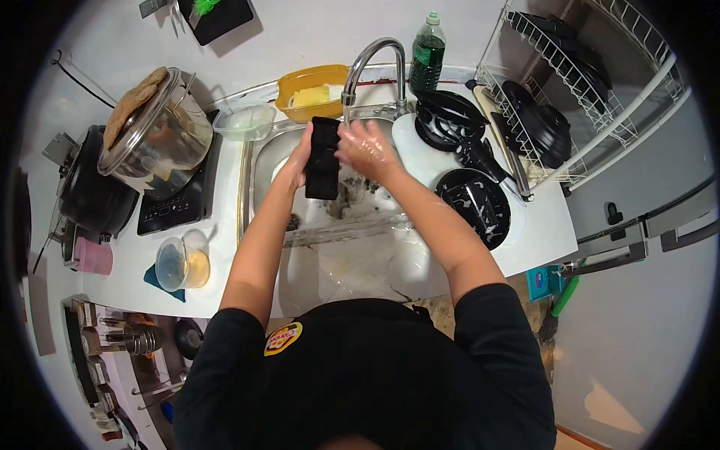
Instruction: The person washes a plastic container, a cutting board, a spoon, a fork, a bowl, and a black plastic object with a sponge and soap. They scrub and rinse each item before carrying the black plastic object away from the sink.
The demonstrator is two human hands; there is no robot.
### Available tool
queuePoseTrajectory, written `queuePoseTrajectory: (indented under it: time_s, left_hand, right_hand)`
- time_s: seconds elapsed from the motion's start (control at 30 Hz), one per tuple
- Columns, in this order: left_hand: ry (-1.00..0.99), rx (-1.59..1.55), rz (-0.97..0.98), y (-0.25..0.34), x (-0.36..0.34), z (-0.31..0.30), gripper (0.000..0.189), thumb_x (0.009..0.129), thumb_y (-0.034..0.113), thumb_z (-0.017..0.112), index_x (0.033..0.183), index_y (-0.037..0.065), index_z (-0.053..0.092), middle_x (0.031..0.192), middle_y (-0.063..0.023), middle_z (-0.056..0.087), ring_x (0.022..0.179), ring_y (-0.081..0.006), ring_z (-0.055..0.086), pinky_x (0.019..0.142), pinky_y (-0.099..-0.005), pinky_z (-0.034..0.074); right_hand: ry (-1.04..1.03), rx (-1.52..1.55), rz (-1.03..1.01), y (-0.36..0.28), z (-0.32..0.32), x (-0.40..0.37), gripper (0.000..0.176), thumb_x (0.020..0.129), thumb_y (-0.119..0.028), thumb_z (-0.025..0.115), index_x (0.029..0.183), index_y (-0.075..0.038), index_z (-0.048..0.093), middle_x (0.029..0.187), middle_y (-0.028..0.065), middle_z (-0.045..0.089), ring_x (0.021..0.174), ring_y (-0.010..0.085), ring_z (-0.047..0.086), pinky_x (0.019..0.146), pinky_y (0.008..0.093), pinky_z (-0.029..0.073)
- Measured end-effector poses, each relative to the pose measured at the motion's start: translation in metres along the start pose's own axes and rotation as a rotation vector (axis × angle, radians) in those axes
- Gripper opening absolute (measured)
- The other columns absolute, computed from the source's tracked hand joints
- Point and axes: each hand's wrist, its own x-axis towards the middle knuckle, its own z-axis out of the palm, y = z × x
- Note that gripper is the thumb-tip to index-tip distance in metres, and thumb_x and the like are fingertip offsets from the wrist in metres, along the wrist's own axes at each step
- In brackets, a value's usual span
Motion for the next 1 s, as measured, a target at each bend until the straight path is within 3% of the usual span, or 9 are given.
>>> queuePoseTrajectory:
  time_s: [0.17, 0.2, 0.3, 0.43, 0.57, 0.6, 0.73, 0.83, 1.0]
  left_hand:
    - [-0.024, 0.034, -0.080, -0.007, -0.012, -0.006, 0.067, 0.079, 0.072, 0.036, 0.099, 0.011, 0.058, 0.077, -0.0089, 0.063, 0.067, -0.0203, 0.063, 0.060, -0.0350, 0.053]
    - [-0.058, 0.034, -0.109, -0.015, -0.005, -0.005, 0.066, 0.079, 0.071, 0.038, 0.099, 0.012, 0.058, 0.078, -0.0077, 0.063, 0.067, -0.0191, 0.062, 0.059, -0.0343, 0.053]
    - [-0.051, 0.184, -0.176, -0.033, 0.017, 0.012, 0.063, 0.081, 0.063, 0.047, 0.109, 0.008, 0.057, 0.087, -0.0060, 0.064, 0.077, -0.0172, 0.062, 0.065, -0.0320, 0.050]
    - [-0.047, 0.456, -0.031, -0.038, 0.032, 0.023, 0.039, 0.077, 0.028, 0.063, 0.109, 0.008, 0.056, 0.090, -0.0055, 0.063, 0.083, -0.0174, 0.061, 0.071, -0.0321, 0.049]
    - [0.051, 0.767, 0.341, -0.027, 0.043, 0.020, 0.039, 0.069, 0.007, 0.068, 0.107, 0.007, 0.058, 0.093, -0.0057, 0.063, 0.086, -0.0179, 0.059, 0.072, -0.0323, 0.047]
    - [0.015, 0.810, 0.329, -0.022, 0.042, 0.018, 0.032, 0.069, 0.004, 0.066, 0.100, 0.003, 0.060, 0.086, -0.0069, 0.065, 0.075, -0.0193, 0.060, 0.068, -0.0319, 0.047]
    - [0.071, 1.409, 0.469, -0.002, 0.021, 0.024, 0.025, 0.066, 0.003, 0.061, 0.090, -0.002, 0.060, 0.079, -0.0172, 0.065, 0.074, -0.0295, 0.063, 0.068, -0.0379, 0.048]
    - [0.044, 1.504, 0.821, 0.002, 0.004, 0.041, 0.025, 0.065, 0.003, 0.056, 0.089, 0.001, 0.061, 0.080, -0.0195, 0.063, 0.078, -0.0368, 0.060, 0.068, -0.0425, 0.048]
    - [0.293, 1.728, 1.151, 0.005, -0.022, 0.054, 0.040, 0.071, -0.005, 0.046, 0.107, 0.010, 0.055, 0.090, -0.0120, 0.063, 0.079, -0.0302, 0.061, 0.063, -0.0402, 0.048]
  right_hand:
    - [-0.248, 0.330, 0.414, 0.039, 0.023, 0.008, 0.021, 0.082, -0.026, 0.054, 0.082, -0.009, 0.066, 0.101, 0.0125, 0.060, 0.090, 0.0311, 0.057, 0.078, 0.0444, 0.044]
    - [-0.293, 0.499, 0.378, 0.041, 0.038, 0.016, 0.020, 0.082, -0.019, 0.053, 0.076, -0.004, 0.064, 0.075, 0.0121, 0.064, 0.073, 0.0260, 0.062, 0.066, 0.0379, 0.049]
    - [-0.390, 1.120, 0.573, 0.024, -0.004, 0.042, 0.020, 0.082, -0.014, 0.054, 0.070, 0.000, 0.063, 0.059, 0.0094, 0.061, 0.060, 0.0200, 0.063, 0.054, 0.0342, 0.049]
    - [-0.542, 1.863, 0.790, 0.029, -0.011, 0.058, 0.018, 0.086, -0.014, 0.055, 0.087, 0.004, 0.061, 0.074, 0.0124, 0.063, 0.061, 0.0180, 0.062, 0.056, 0.0278, 0.053]
    - [-0.336, 1.737, 0.859, 0.043, -0.026, 0.058, 0.024, 0.088, -0.016, 0.052, 0.091, 0.007, 0.059, 0.079, 0.0124, 0.063, 0.066, 0.0163, 0.063, 0.062, 0.0264, 0.055]
    - [-0.334, 1.733, 0.877, 0.046, -0.031, 0.057, 0.025, 0.089, -0.017, 0.051, 0.092, 0.006, 0.059, 0.079, 0.0119, 0.063, 0.065, 0.0159, 0.063, 0.062, 0.0248, 0.054]
    - [-0.471, 1.856, 0.832, 0.046, -0.041, 0.052, 0.025, 0.090, -0.017, 0.050, 0.092, 0.006, 0.059, 0.079, 0.0107, 0.063, 0.064, 0.0154, 0.062, 0.058, 0.0222, 0.052]
    - [-0.324, 1.709, 0.805, 0.044, -0.027, 0.052, 0.026, 0.089, -0.018, 0.051, 0.085, 0.005, 0.061, 0.072, 0.0088, 0.062, 0.063, 0.0145, 0.062, 0.055, 0.0216, 0.050]
    - [-0.022, 0.882, 0.728, 0.078, 0.012, 0.035, 0.032, 0.081, -0.022, 0.057, 0.090, 0.008, 0.061, 0.077, 0.0135, 0.063, 0.070, 0.0248, 0.061, 0.070, 0.0335, 0.049]
